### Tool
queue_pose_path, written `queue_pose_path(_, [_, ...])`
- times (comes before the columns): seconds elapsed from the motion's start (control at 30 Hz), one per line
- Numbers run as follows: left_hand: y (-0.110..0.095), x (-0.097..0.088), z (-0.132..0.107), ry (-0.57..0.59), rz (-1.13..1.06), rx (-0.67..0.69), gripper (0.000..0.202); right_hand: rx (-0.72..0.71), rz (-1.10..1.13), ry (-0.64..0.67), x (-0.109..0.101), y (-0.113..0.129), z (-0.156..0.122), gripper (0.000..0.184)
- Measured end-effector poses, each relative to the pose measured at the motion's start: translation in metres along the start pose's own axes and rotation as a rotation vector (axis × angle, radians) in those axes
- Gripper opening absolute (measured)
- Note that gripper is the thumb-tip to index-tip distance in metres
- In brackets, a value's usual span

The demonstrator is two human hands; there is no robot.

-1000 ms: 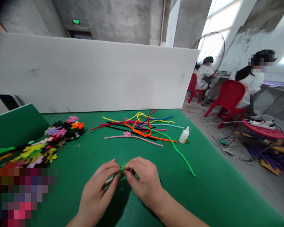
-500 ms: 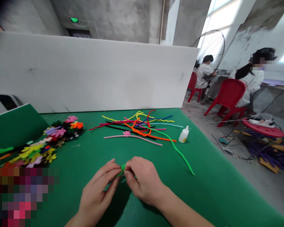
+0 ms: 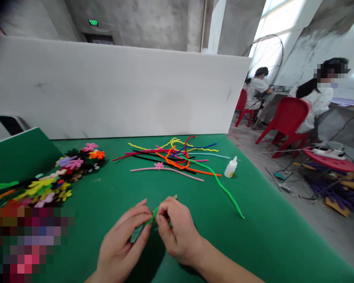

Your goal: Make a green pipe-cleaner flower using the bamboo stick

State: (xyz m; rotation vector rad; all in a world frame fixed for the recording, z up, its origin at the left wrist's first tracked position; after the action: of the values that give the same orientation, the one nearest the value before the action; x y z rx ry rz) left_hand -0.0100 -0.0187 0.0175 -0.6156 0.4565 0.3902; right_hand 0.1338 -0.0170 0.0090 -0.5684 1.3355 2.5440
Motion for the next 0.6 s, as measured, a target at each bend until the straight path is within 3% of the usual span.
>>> queue_pose_path(0.2, [0.003, 0.004, -0.001, 0.008, -0.131, -0.249, 0.012, -0.003, -0.012, -0.012, 0.001, -0.004, 0.002, 0.009])
queue_pose_path(0.4, [0.007, 0.005, -0.002, -0.026, -0.197, -0.381, 0.011, 0.192, 0.12, 0.053, 0.001, -0.007, 0.007, 0.01])
queue_pose_path(0.6, [0.01, 0.009, 0.003, 0.068, -0.594, -0.788, 0.011, 0.356, 0.232, 0.137, -0.001, -0.011, 0.011, 0.013])
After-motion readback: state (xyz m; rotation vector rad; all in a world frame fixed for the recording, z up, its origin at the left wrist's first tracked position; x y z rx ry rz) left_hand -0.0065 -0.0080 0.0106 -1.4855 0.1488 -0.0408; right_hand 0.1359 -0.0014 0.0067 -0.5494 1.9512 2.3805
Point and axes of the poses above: each hand's wrist, its own z-axis towards the middle knuckle, its own x-axis out of the palm, y = z × x, the point moved 1 cm from there along z, towards the middle knuckle, and after that the axes turned 2 degrees about x, right-handed, at the moved point
